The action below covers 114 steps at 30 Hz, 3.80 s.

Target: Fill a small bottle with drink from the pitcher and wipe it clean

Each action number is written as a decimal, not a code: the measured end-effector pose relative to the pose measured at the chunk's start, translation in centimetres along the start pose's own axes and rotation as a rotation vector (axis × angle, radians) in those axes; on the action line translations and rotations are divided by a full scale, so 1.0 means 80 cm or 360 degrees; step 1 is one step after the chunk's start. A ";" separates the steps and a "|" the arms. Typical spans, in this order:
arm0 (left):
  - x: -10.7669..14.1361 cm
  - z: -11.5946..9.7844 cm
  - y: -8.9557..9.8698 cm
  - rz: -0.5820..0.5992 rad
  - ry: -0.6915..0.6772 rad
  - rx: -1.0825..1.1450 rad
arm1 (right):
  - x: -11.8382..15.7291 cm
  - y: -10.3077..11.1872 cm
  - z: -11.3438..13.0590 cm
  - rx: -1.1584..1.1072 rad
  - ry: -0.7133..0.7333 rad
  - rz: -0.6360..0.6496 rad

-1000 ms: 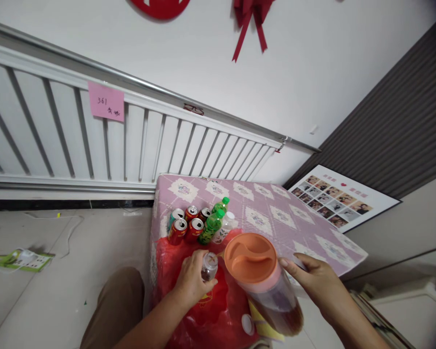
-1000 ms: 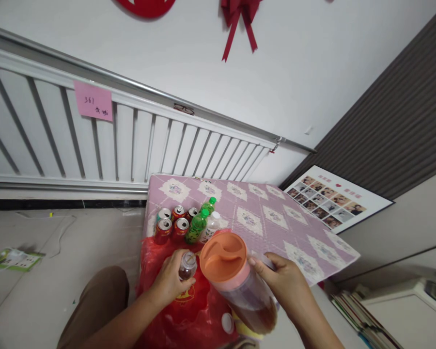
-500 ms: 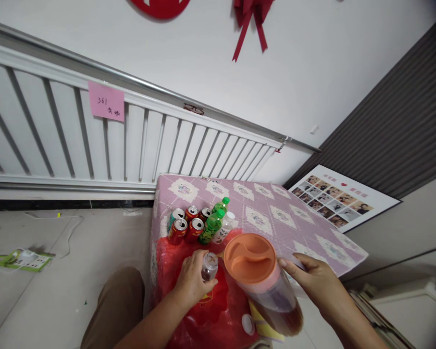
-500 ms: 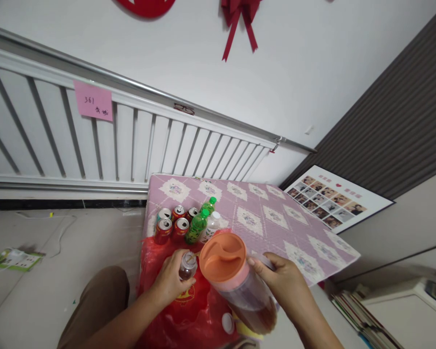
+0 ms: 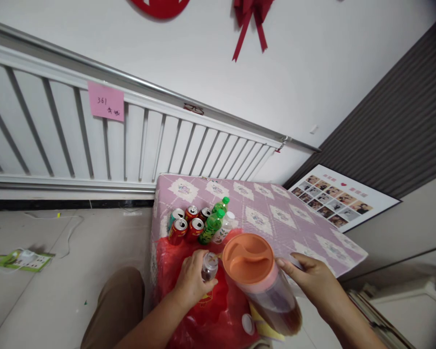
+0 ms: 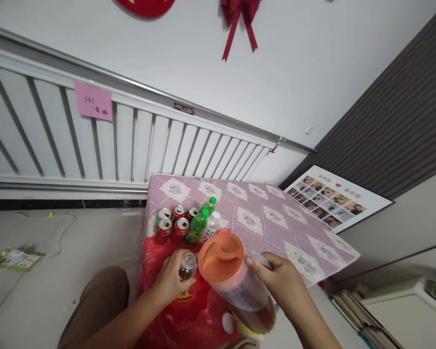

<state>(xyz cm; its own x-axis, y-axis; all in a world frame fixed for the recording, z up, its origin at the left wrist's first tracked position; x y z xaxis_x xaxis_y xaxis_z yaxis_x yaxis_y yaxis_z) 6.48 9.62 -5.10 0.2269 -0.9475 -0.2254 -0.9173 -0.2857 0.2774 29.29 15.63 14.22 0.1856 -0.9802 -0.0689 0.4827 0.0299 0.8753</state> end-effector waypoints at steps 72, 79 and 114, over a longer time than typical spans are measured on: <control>-0.001 -0.003 0.003 0.0006 -0.0007 -0.0003 | 0.000 -0.009 0.022 0.0034 0.0064 0.0048; -0.002 -0.002 0.001 0.0008 -0.0028 -0.0002 | 0.001 -0.013 0.023 -0.0012 0.0031 0.0082; 0.001 0.013 -0.004 -0.0069 -0.0085 0.0007 | 0.005 -0.041 -0.076 -0.0930 -0.0352 -0.0516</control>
<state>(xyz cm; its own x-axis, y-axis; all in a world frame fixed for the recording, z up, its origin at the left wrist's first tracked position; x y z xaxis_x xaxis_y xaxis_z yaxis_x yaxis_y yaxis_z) 6.49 9.77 -6.19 0.2490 -0.9251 -0.2866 -0.9083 -0.3258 0.2624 33.00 16.35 8.39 -0.1937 -0.9724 -0.1298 0.8765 -0.2309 0.4223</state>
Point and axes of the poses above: each hand's wrist, its own x-axis away from the middle knuckle, its own y-axis out of the back of the hand, z = x × y, the point moved 4 cm from there along -x, towards the middle knuckle, and after that the axes turned 8 degrees about x, right-handed, at the moved point
